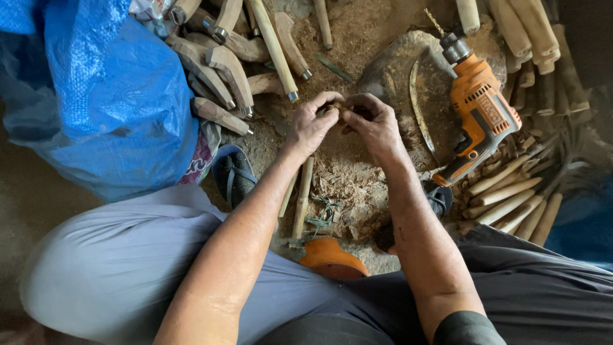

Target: The person sits on the floor and uses a curved metal file to shape the end of a small wooden dowel. They repeatedly rotate the dowel and file its surface, creating wood shavings. The person occasionally pauses to inspect the dowel before resuming the filing action.

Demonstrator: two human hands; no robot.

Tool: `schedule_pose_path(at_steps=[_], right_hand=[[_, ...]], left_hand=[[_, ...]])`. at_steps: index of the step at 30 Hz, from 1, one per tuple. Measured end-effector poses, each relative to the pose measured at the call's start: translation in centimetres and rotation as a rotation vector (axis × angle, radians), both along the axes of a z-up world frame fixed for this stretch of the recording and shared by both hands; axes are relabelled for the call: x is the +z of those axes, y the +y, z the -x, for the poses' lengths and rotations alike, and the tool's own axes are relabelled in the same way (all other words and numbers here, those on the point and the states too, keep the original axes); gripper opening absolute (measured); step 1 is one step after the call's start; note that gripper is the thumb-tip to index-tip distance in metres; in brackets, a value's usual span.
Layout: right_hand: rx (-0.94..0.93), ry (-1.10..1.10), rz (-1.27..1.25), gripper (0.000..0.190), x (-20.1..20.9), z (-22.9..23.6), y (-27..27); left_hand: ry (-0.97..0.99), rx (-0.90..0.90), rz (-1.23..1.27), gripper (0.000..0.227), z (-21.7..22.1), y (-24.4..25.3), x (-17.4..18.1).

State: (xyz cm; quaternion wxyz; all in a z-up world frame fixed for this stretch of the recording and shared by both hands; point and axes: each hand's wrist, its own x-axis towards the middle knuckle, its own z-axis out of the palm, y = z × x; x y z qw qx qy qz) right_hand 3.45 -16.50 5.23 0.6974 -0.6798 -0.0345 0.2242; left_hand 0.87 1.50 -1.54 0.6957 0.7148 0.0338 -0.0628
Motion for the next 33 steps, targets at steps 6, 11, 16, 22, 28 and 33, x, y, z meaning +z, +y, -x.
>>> schedule_pose_path(at_steps=[6,11,16,22,28,33], right_hand=[[-0.13,0.14,0.502,0.026,-5.5,0.0,-0.5],[0.032,-0.236,0.932,0.038,-15.5,3.0,-1.1],[0.144,-0.436,0.827,0.03,-24.3,4.3,-0.8],[0.059,-0.335,0.408,0.052,-23.9,4.7,1.7],[0.272,-0.332,0.634,0.078,-21.6,6.0,2.9],[0.113,-0.107,0.442,0.043,-21.5,5.6,1.4]], left_hand=[[0.05,0.13,-0.175,0.004,-0.2,-0.9,0.8],[-0.015,0.181,0.122,0.008,-0.4,-0.4,2.0],[-0.107,0.124,0.167,0.013,0.3,0.3,2.1],[-0.119,0.097,0.207,0.02,0.4,1.1,1.8],[-0.045,0.099,0.296,0.017,0.6,1.0,1.1],[-0.044,0.111,0.185,0.017,0.2,0.6,1.7]])
